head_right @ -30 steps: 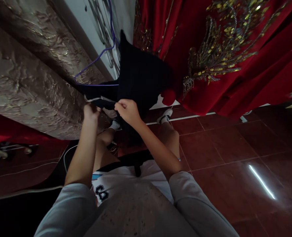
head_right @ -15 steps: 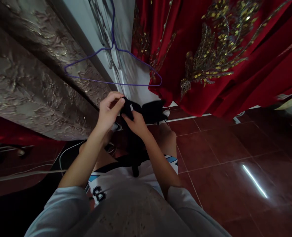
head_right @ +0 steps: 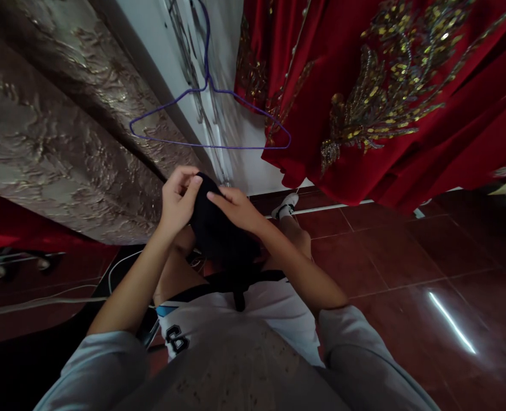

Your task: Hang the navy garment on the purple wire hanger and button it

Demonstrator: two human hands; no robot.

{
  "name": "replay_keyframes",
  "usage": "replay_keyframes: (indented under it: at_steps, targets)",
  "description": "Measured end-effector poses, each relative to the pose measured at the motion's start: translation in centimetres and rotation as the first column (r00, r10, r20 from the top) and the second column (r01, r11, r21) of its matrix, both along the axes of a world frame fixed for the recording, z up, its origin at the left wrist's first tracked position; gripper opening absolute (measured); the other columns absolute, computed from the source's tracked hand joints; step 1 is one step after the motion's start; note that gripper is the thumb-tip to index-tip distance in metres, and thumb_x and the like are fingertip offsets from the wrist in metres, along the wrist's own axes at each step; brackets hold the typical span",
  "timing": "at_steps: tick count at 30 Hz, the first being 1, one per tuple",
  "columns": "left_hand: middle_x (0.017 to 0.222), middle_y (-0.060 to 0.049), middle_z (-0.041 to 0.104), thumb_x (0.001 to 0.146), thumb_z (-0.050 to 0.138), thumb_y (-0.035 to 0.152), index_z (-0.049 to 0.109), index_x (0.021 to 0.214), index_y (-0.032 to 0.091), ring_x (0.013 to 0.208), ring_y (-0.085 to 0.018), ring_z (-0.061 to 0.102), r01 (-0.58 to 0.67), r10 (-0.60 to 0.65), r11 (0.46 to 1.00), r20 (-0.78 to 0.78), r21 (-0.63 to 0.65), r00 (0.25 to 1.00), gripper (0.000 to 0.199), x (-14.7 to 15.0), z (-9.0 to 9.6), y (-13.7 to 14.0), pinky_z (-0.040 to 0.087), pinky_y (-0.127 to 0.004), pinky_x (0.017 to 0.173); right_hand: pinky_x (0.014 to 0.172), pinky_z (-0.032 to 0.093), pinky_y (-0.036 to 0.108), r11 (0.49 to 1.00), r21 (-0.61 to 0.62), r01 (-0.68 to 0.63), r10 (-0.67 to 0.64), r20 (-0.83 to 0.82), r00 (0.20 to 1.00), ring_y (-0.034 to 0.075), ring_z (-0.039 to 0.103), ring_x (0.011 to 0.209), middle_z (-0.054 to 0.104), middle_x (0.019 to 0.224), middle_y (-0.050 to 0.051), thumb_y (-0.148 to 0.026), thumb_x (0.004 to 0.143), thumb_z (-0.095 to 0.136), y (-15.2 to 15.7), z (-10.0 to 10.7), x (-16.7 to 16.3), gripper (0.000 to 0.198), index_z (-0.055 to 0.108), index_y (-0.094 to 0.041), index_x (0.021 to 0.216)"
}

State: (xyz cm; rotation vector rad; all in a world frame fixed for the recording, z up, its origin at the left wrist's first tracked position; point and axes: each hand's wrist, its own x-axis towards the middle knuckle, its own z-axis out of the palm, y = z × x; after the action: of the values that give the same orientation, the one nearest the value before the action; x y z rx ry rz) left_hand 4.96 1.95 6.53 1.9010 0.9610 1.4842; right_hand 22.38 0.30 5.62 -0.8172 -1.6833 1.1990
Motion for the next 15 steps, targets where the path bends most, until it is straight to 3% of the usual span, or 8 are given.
replay_keyframes:
  at_steps: [2, 4, 7, 9, 12, 15]
  targets:
    - [0.08, -0.002, 0.061, 0.104, 0.053, 0.057, 0.061, 0.11, 0.022, 0.07, -0.017, 0.061, 0.1, -0.11, 0.989, -0.092, -0.112, 0.99, 0.036, -1.1, -0.6, 0.0, 0.048, -0.026, 0.063, 0.065, 0.046, 0.029, 0.993, -0.005, 0.117, -0.117, -0.069, 0.991, 0.016, 0.053, 0.07, 0.056, 0.077, 0.001, -0.054, 0.099, 0.053, 1.5, 0.7, 0.0, 0.038, 0.059, -0.019, 0.087]
    - [0.095, -0.007, 0.067, 0.104, 0.05, 0.058, 0.059, 0.116, 0.02, 0.084, -0.022, 0.067, 0.181, -0.246, 0.957, -0.304, -0.226, 0.92, 0.04, -2.9, -1.3, -0.2, 0.053, -0.031, 0.073, 0.077, 0.052, 0.032, 0.956, 0.139, 0.258, -0.253, -0.057, 0.966, 0.018, 0.06, 0.081, 0.062, 0.084, 0.003, -0.051, 0.098, 0.055, 4.1, 1.4, 0.5, 0.033, 0.062, -0.02, 0.089]
    - [0.109, -0.012, 0.07, 0.099, 0.059, 0.054, 0.057, 0.126, 0.015, 0.094, -0.028, 0.069, 0.093, -0.275, 0.949, -0.643, -0.303, 0.715, 0.047, -6.3, -2.0, 0.0, 0.053, -0.036, 0.082, 0.1, 0.052, 0.038, 0.878, 0.373, 0.3, -0.345, 0.06, 0.937, 0.023, 0.064, 0.104, 0.07, 0.103, 0.006, -0.041, 0.096, 0.061, 8.9, 1.4, 1.4, 0.021, 0.068, -0.022, 0.099]
    - [0.106, -0.013, 0.071, 0.096, 0.061, 0.052, 0.058, 0.124, 0.014, 0.091, -0.029, 0.069, -0.019, -0.226, 0.956, -0.774, -0.294, 0.592, 0.048, -8.9, -2.2, 0.8, 0.051, -0.036, 0.08, 0.108, 0.049, 0.04, 0.864, 0.424, 0.273, -0.349, 0.11, 0.931, 0.025, 0.064, 0.113, 0.071, 0.112, 0.008, -0.035, 0.095, 0.061, 11.5, 0.4, 1.7, 0.019, 0.07, -0.021, 0.105]
    - [0.094, -0.011, 0.07, 0.095, 0.055, 0.047, 0.063, 0.098, 0.017, 0.084, -0.029, 0.068, -0.106, -0.237, 0.943, -0.863, -0.314, 0.446, 0.031, -12.8, -1.9, 2.6, 0.048, -0.036, 0.077, 0.098, 0.053, 0.04, 0.857, 0.416, 0.304, -0.375, 0.1, 0.921, 0.024, 0.067, 0.098, 0.071, 0.097, 0.007, -0.035, 0.095, 0.057, 12.9, -1.2, 2.5, 0.018, 0.069, -0.021, 0.093]
    - [0.076, -0.007, 0.063, 0.096, 0.044, 0.036, 0.054, 0.077, 0.021, 0.073, -0.026, 0.063, -0.168, -0.222, 0.94, -0.904, -0.299, 0.366, 0.026, -15.3, -0.3, 3.8, 0.046, -0.036, 0.073, 0.075, 0.053, 0.034, 0.856, 0.388, 0.34, -0.41, 0.112, 0.905, 0.018, 0.057, 0.072, 0.055, 0.069, 0.001, -0.043, 0.096, 0.057, 11.2, -1.5, 4.1, 0.034, 0.056, -0.022, 0.069]
